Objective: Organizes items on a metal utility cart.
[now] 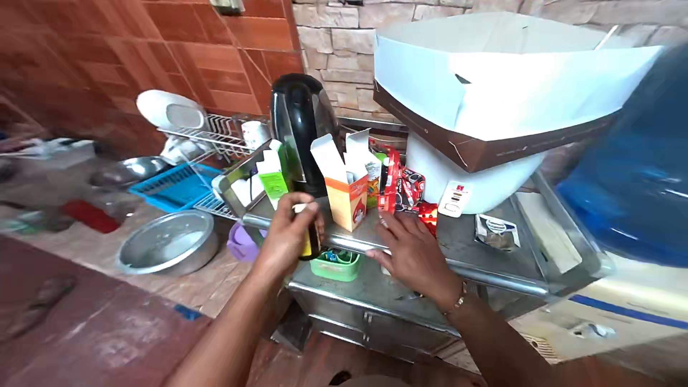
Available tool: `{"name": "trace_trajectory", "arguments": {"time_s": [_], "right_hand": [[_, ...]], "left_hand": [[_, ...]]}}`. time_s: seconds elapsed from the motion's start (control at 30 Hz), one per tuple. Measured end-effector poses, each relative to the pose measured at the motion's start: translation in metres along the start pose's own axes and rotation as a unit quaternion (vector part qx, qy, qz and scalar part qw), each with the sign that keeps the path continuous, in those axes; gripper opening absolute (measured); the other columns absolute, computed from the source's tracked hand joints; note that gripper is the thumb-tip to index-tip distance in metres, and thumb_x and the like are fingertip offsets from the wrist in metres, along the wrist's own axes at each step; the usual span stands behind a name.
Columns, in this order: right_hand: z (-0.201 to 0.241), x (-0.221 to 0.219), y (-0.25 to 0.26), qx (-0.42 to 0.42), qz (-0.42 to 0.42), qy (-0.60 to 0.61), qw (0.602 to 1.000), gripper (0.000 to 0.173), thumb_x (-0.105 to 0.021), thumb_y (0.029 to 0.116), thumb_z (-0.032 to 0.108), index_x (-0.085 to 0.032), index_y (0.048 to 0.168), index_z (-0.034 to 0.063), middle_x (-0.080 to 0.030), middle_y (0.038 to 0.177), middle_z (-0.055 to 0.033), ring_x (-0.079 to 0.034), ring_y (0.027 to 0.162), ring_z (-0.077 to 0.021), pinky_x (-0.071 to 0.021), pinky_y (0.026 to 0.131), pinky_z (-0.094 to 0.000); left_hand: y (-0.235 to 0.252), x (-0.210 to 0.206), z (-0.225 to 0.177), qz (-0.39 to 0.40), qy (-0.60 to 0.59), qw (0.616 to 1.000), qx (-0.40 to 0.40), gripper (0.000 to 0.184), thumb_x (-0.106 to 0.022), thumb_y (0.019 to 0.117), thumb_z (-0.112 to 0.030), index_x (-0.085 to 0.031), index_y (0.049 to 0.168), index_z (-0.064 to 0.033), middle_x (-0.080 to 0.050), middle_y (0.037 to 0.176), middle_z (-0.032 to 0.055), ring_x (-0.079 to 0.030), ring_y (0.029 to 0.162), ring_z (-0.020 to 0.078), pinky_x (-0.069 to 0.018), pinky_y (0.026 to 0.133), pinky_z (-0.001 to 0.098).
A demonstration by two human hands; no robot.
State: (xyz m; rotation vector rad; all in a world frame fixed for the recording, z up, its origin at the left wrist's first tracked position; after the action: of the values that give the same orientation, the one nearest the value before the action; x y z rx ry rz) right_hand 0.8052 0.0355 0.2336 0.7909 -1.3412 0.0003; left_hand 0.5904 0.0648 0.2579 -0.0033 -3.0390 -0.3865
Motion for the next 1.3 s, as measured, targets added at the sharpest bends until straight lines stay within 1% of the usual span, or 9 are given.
{"name": "trace_trajectory", "arguments": {"time_s": [0.1, 0.17, 0.27, 0.43, 0.6, 0.9, 1.07, 1.23, 1.3], "right_hand": [[-0.010, 0.005, -0.003, -0.044, -0.035, 0.022, 0.998, 0.066, -0.042, 0.1034, 0.060, -0.072, 0.118, 0.0035, -0.061, 0.142, -0.0139, -0.063, 0.124, -0.0340, -0.0527, 0.102, -0.0507], [-0.013, 0.007, -0.003, -0.062, -0.051, 0.042, 0.996, 0.062, -0.047, 0.1026, 0.058, -0.074, 0.113, 0.0028, -0.063, 0.139, -0.0134, -0.064, 0.122, -0.0330, -0.0543, 0.100, -0.0491], [-0.017, 0.011, -0.006, -0.072, -0.083, 0.070, 0.991, 0.060, -0.049, 0.1022, 0.057, -0.074, 0.111, 0.0028, -0.065, 0.134, -0.0120, -0.064, 0.118, -0.0331, -0.0548, 0.096, -0.0479], [-0.023, 0.032, -0.018, -0.047, -0.220, 0.130, 0.966, 0.045, -0.059, 0.1010, 0.041, -0.073, 0.118, 0.0019, -0.067, 0.131, -0.0134, -0.062, 0.116, -0.0327, -0.0539, 0.095, -0.0436], [-0.031, 0.044, -0.027, -0.050, -0.283, 0.195, 0.938, 0.047, -0.063, 0.0990, 0.032, -0.065, 0.134, -0.0002, -0.060, 0.140, -0.0182, -0.057, 0.127, -0.0338, -0.0474, 0.106, -0.0487], [-0.050, 0.048, -0.033, -0.069, -0.330, 0.316, 0.887, 0.041, -0.052, 0.1044, 0.018, -0.060, 0.136, -0.0071, -0.053, 0.146, -0.0233, -0.056, 0.132, -0.0251, -0.0526, 0.106, -0.0360], [-0.034, 0.040, -0.020, -0.035, -0.249, 0.196, 0.948, 0.034, -0.055, 0.1042, 0.021, -0.069, 0.125, -0.0020, -0.062, 0.138, -0.0203, -0.054, 0.135, -0.0313, -0.0458, 0.112, -0.0450], [-0.029, 0.030, -0.014, -0.049, -0.160, 0.139, 0.976, 0.031, -0.056, 0.1050, 0.025, -0.073, 0.121, 0.0053, -0.065, 0.136, -0.0100, -0.046, 0.141, -0.0344, -0.0360, 0.118, -0.0493], [-0.029, 0.035, -0.020, -0.066, -0.180, 0.133, 0.972, 0.030, -0.055, 0.1055, 0.024, -0.073, 0.122, 0.0067, -0.064, 0.138, -0.0089, -0.046, 0.140, -0.0317, -0.0352, 0.117, -0.0476]], "left_hand": [[0.019, -0.018, -0.006, -0.018, 0.286, 0.958, -0.026, 0.067, -0.080, 0.0863, -0.045, -0.054, 0.137, -0.0107, -0.070, 0.091, 0.0094, -0.068, 0.077, 0.0230, -0.0585, 0.072, 0.0494], [0.031, -0.030, -0.011, -0.030, 0.391, 0.919, -0.042, 0.070, -0.080, 0.0831, -0.056, -0.061, 0.130, -0.0066, -0.072, 0.095, 0.0154, -0.072, 0.088, 0.0326, -0.0565, 0.081, 0.0617], [0.030, -0.032, -0.020, -0.041, 0.441, 0.893, -0.074, 0.058, -0.078, 0.0867, -0.051, -0.064, 0.119, -0.0051, -0.071, 0.091, 0.0152, -0.071, 0.085, 0.0325, -0.0560, 0.078, 0.0606], [-0.018, 0.001, -0.051, -0.081, 0.443, 0.883, -0.133, 0.056, -0.082, 0.0824, -0.048, -0.064, 0.117, -0.0072, -0.068, 0.080, 0.0063, -0.067, 0.069, 0.0204, -0.0577, 0.065, 0.0493], [-0.063, 0.062, -0.072, -0.140, 0.420, 0.887, -0.128, 0.059, -0.081, 0.0795, -0.050, -0.063, 0.122, -0.0147, -0.070, 0.086, 0.0001, -0.068, 0.070, 0.0115, -0.0592, 0.064, 0.0407], [-0.126, 0.141, -0.067, -0.221, 0.410, 0.874, -0.137, 0.065, -0.079, 0.0788, -0.052, -0.062, 0.125, -0.0104, -0.070, 0.097, 0.0044, -0.066, 0.075, 0.0079, -0.0577, 0.070, 0.0363], [-0.119, 0.148, -0.053, -0.206, 0.397, 0.886, -0.120, 0.067, -0.079, 0.0803, -0.051, -0.062, 0.126, -0.0059, -0.070, 0.106, 0.0125, -0.068, 0.091, 0.0158, -0.0560, 0.084, 0.0447], [-0.065, 0.101, -0.043, -0.105, 0.330, 0.926, -0.151, 0.059, -0.079, 0.0830, -0.050, -0.061, 0.122, -0.0093, -0.069, 0.100, -0.0033, -0.065, 0.086, -0.0024, -0.0568, 0.080, 0.0219], [-0.036, 0.077, -0.038, -0.063, 0.327, 0.931, -0.146, 0.061, -0.078, 0.0831, -0.053, -0.063, 0.123, -0.0090, -0.071, 0.103, 0.0022, -0.069, 0.089, 0.0062, -0.0589, 0.083, 0.0323]]}}
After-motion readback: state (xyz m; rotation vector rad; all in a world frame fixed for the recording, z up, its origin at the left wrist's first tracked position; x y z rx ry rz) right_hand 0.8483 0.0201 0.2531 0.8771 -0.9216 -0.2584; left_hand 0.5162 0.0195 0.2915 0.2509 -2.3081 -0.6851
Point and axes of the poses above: each hand's wrist, its own y-axis towards the middle knuckle, its own x-axis out of the back of the hand, z = x × y, the point moved 8 cm from there along y, towards the middle knuckle
